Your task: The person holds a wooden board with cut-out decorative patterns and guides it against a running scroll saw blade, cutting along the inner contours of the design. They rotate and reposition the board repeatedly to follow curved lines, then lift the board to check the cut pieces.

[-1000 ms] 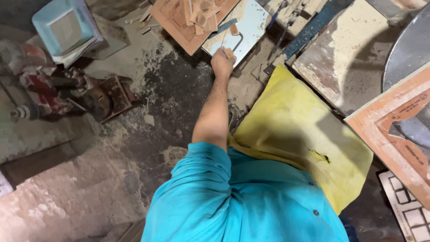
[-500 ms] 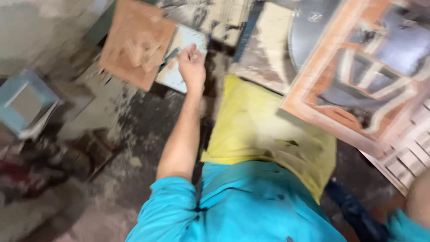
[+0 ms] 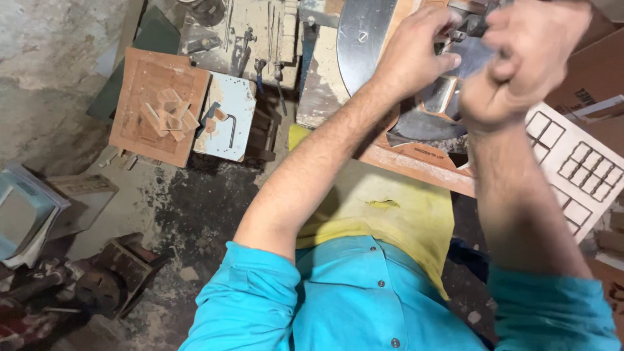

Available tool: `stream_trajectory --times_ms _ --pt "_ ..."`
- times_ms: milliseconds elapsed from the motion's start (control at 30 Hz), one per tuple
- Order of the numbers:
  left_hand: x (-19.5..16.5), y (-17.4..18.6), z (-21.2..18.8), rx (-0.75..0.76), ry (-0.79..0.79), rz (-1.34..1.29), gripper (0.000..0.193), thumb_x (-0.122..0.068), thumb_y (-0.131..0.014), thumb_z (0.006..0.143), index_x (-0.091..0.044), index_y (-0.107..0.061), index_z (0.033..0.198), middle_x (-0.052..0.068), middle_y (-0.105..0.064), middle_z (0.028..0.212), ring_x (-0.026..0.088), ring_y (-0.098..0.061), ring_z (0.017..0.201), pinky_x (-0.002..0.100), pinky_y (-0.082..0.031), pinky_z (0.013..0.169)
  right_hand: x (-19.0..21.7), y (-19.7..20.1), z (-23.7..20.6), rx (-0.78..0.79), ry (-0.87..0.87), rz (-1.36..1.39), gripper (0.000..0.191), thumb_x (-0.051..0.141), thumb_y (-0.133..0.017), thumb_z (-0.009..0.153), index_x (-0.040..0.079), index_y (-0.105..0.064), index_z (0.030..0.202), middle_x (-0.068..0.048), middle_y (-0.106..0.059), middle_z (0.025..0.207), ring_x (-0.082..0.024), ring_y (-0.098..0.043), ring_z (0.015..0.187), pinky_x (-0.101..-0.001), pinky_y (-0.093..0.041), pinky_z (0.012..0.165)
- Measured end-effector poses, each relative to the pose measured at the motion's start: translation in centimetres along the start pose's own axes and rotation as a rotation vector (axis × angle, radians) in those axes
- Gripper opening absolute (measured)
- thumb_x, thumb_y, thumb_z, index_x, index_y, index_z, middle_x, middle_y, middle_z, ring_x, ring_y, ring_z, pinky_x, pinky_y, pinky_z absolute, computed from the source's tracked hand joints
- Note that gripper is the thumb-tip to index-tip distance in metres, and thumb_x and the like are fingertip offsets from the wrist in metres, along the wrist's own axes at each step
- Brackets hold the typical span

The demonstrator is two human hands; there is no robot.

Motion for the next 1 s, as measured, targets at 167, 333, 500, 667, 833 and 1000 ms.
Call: stream_trajectory --times_ms 167,333,500,667,833,1000 --pt "1.4 -1.5 0.2 -0.026 0.094 0.144 0.029 -0.017 -0.091 0.072 -0.003 -0.068 0.083 0.012 -0.07 0.089 0.031 -0.069 0.091 0.042 -0.055 0.083 1.6 3.3 -2.8 0.057 -0.007 0.22 0.021 0.014 -0.063 0.103 -0.003 -0.056 0.112 -0.016 -0.067 0.113 -0.027 -0.051 0.101 -0.0399 -0.043 0.094" --pt "1.6 -0.6 0.0 -0.103 0.072 0.055 0.025 -0.013 -0.088 0.067 -0.003 -0.068 0.079 0.01 -0.07 0.081 0.03 -0.07 0.081 0.041 -0.055 0.074 -3.6 -0.4 -0.3 0.189 -0.697 0.689 0.028 0.015 -0.076 0.101 -0.002 -0.056 0.109 0.001 -0.065 0.102 -0.007 -0.06 0.091 -0.0246 -0.051 0.086" --pt "1.3 -0.2 -0.2 -0.102 0.178 0.024 0.021 -0.014 -0.087 0.07 -0.004 -0.07 0.077 0.009 -0.072 0.08 0.027 -0.072 0.076 0.039 -0.057 0.072 -7.4 -4.3 -0.8 0.151 -0.69 0.298 0.034 0.015 -0.088 0.103 -0.005 -0.06 0.106 0.0 -0.062 0.087 -0.008 -0.053 0.077 -0.0285 -0.047 0.069" --pt "0.9 -0.1 -0.1 -0.116 0.178 0.057 0.025 -0.015 -0.09 0.066 -0.002 -0.07 0.073 0.011 -0.071 0.077 0.029 -0.071 0.074 0.04 -0.056 0.07 -9.4 -4.9 -3.0 0.049 -0.395 0.127 0.023 -0.001 -0.076 0.094 -0.008 -0.055 0.097 -0.008 -0.058 0.081 -0.016 -0.053 0.073 -0.0378 -0.044 0.065" --pt "1.4 -0.3 0.0 -0.125 0.131 0.019 0.021 -0.013 -0.088 0.067 -0.004 -0.071 0.074 0.009 -0.072 0.076 0.027 -0.071 0.074 0.039 -0.056 0.07 -10.2 -5.0 -3.4 0.136 -0.441 0.186 0.021 -0.002 -0.072 0.1 -0.008 -0.053 0.094 -0.01 -0.057 0.082 -0.02 -0.053 0.077 -0.042 -0.044 0.07" --pt "1.4 -0.5 -0.1 -0.141 0.014 0.038 0.022 -0.012 -0.088 0.062 -0.004 -0.069 0.07 0.007 -0.072 0.074 0.026 -0.07 0.074 0.039 -0.055 0.07 -8.9 -4.7 -2.5 0.119 -0.419 0.135 0.027 0.002 -0.075 0.102 -0.01 -0.053 0.092 -0.01 -0.059 0.085 -0.019 -0.053 0.077 -0.0384 -0.044 0.07"
Point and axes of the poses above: each hand's wrist, its own z-axis towards the middle knuckle, its own y-axis out of the back of the hand, x = y × z, the point moved 5 cm from there along z, towards the middle knuckle
